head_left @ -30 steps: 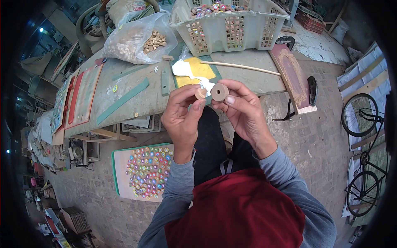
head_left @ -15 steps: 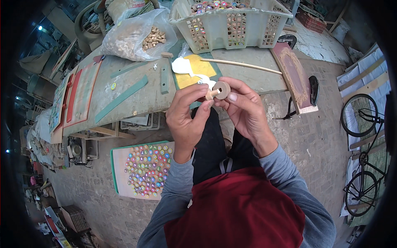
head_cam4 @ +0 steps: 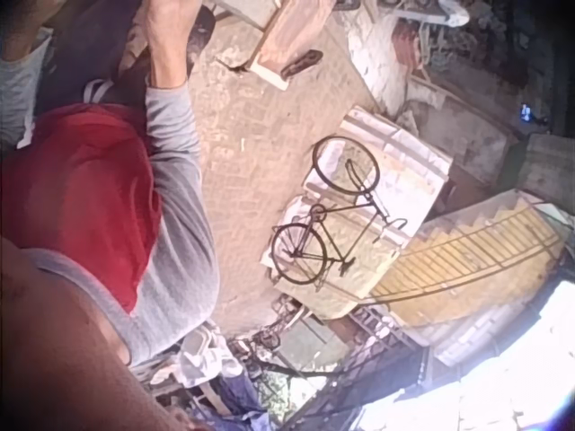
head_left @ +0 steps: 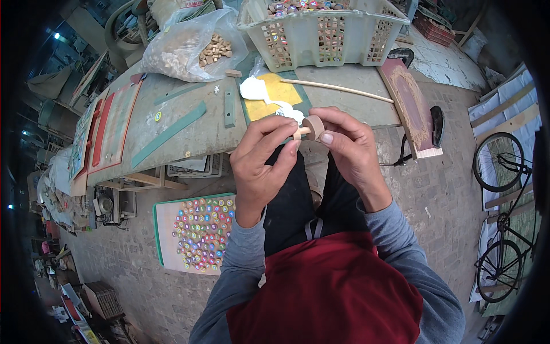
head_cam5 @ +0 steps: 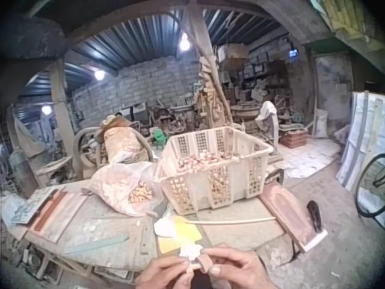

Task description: Apply glue to small wooden components and assemble them into decorative pieces.

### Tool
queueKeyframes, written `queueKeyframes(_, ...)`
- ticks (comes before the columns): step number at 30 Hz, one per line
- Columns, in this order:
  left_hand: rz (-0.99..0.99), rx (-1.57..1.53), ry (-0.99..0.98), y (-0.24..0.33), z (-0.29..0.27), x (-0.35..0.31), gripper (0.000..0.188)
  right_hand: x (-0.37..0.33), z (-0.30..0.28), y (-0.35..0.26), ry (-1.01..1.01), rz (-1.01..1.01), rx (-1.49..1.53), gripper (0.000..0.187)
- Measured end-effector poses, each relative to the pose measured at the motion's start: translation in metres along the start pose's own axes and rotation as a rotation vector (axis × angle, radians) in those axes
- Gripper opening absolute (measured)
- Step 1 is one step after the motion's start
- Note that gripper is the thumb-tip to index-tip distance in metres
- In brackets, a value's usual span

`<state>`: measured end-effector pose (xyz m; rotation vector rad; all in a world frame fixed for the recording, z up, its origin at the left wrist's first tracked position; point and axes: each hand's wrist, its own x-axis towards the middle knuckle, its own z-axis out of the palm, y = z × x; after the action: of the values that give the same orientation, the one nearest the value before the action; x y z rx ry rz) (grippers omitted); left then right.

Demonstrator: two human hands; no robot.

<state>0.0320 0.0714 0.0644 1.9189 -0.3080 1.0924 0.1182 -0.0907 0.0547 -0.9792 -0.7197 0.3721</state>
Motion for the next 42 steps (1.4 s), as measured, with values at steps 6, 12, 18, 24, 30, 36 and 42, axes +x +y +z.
queueKeyframes(6, -0.029, -0.001, -0.05, 0.006, -0.003, 0.0, 0.028, -0.003, -0.002, -0.008, -0.03, -0.049, -0.176, 0.036)
queueKeyframes(12, -0.007, 0.046, -0.083, 0.009, -0.007, 0.003, 0.031, -0.004, -0.003, -0.015, -0.048, -0.092, -0.316, 0.036)
queueKeyframes(18, -0.052, 0.009, -0.103, 0.009, -0.008, 0.002, 0.031, -0.001, -0.004, -0.012, -0.08, -0.244, -0.45, 0.035)
queueKeyframes(24, -0.045, 0.04, -0.118, 0.01, -0.01, 0.004, 0.025, 0.001, -0.005, -0.019, -0.126, -0.207, -0.568, 0.034)
queueKeyframes(30, 0.002, 0.073, -0.13, 0.006, -0.01, 0.002, 0.03, 0.003, -0.007, -0.015, -0.143, -0.176, -0.577, 0.032)
queueKeyframes(36, -0.034, 0.028, -0.155, -0.003, -0.009, -0.003, 0.029, 0.004, -0.008, -0.012, -0.143, -0.141, -0.575, 0.032)
queueKeyframes(42, -0.045, 0.081, -0.168, -0.003, -0.01, -0.005, 0.03, -0.003, -0.002, 0.005, -0.019, 0.097, -0.218, 0.031)
